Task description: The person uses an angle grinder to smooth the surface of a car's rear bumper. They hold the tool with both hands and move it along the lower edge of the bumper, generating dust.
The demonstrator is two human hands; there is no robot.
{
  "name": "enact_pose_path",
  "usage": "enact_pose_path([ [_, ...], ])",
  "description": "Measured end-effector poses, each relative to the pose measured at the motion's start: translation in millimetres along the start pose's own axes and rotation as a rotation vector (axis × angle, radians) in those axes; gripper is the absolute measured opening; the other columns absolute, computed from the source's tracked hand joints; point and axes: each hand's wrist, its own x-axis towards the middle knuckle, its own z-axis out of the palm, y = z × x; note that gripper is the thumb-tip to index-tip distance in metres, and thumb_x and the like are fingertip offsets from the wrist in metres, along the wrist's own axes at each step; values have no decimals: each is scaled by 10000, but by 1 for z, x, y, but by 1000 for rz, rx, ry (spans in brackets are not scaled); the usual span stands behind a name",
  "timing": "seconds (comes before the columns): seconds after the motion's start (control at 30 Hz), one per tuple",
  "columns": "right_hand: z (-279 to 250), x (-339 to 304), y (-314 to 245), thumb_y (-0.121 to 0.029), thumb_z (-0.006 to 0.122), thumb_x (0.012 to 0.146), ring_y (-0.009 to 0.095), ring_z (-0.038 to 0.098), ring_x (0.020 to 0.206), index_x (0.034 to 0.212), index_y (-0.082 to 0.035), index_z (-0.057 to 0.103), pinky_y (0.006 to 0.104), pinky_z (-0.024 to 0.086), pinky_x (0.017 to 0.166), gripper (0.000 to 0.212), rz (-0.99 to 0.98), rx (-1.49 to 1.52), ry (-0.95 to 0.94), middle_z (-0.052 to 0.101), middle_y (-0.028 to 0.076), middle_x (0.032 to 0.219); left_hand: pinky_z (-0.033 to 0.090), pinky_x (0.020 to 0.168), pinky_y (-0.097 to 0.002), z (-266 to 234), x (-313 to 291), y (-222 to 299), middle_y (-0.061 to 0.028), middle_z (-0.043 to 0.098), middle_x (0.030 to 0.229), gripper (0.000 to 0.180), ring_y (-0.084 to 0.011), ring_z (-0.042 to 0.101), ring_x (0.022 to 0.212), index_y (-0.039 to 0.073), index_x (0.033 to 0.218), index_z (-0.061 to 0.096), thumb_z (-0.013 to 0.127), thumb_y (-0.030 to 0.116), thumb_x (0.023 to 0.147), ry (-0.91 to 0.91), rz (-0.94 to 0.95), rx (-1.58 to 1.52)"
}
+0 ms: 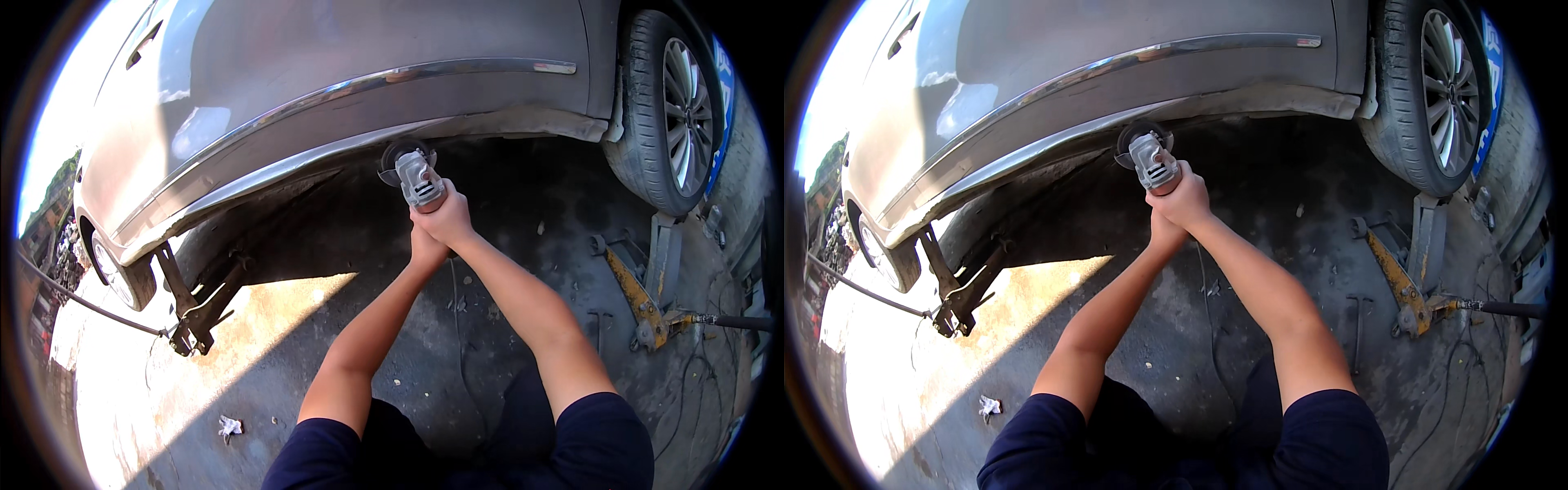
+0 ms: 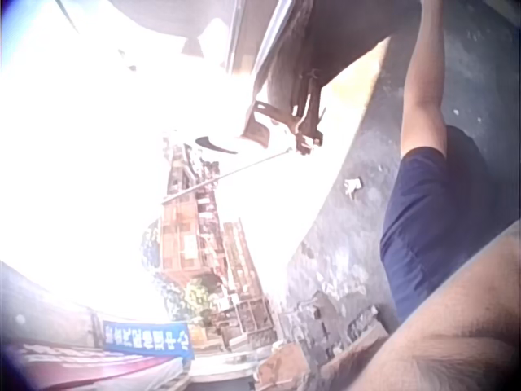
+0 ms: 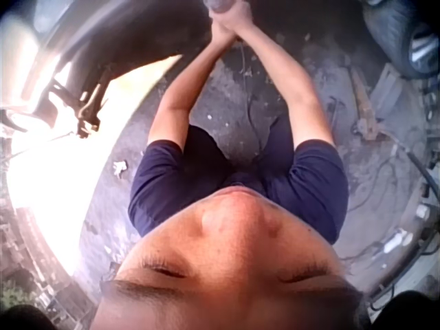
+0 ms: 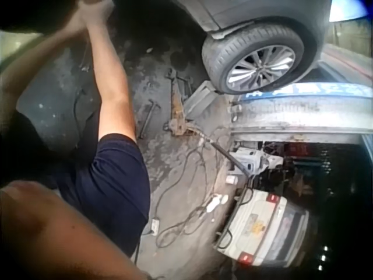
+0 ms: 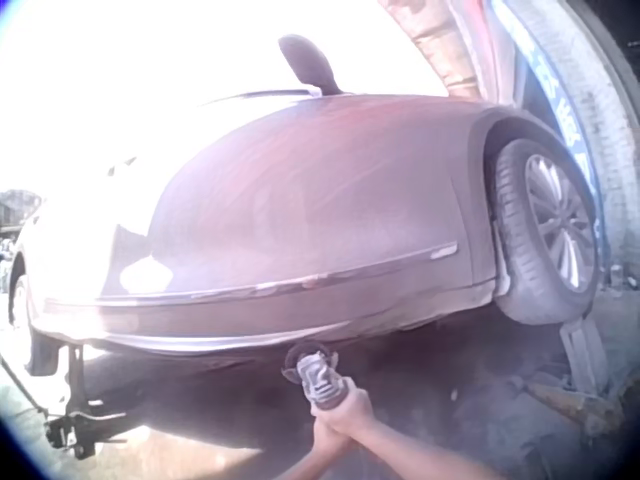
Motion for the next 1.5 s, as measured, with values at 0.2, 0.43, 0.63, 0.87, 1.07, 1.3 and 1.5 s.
enact_pose_path([
  [0.2,6,3,1,-316,918,677,441,741,958,1090,-47,638,482,610,825,567,-9,18,-12,764,213,978,524,1033,-444,-3,3,-5,-217,690,1342,636,-375,676,1267,41,1417,559,822,255,879,-7,13,30],
  [0.43,8,1,0,-285,920,699,412,759,963,1068,-25,643,451,609,834,529,13,17,-3,768,205,983,522,1029,-445,-11,3,4,-211,685,1341,637,-370,674,1265,37,1426,544,818,232,884,-22,29,0],
  [0.63,8,0,1,-261,918,715,389,771,952,1062,-19,651,431,609,832,501,5,8,33,769,196,975,527,1016,-446,-8,3,-2,-206,696,1321,595,-370,681,1249,35,1389,582,819,232,880,-44,54,-6],
  [0.87,6,3,0,-252,922,709,383,772,949,1077,-22,652,426,611,833,511,-15,14,9,768,190,978,530,1009,-451,-5,4,-5,-205,701,1313,554,-372,683,1243,38,1361,606,813,225,882,-16,60,29],
  [1.07,1,1,-8,-249,920,707,382,770,956,1097,-29,648,427,609,839,524,-30,-20,-26,768,180,997,534,1001,-457,-4,2,2,-200,715,1268,504,-378,688,1224,29,1316,631,807,200,877,37,120,50],
  [1.3,4,1,-7,-284,914,697,403,756,971,1096,-38,643,450,608,846,542,29,-59,-68,766,196,999,533,1002,-458,-1,-1,-6,-210,710,1275,509,-385,688,1219,28,1322,625,809,203,882,42,62,-13],
  [1.5,2,3,-7,-261,916,717,391,764,976,1097,-27,649,431,609,847,520,-9,-46,-64,767,195,1001,531,1009,-456,-1,2,-5,-217,706,1296,538,-385,683,1234,27,1340,621,818,227,881,42,56,-7],
])
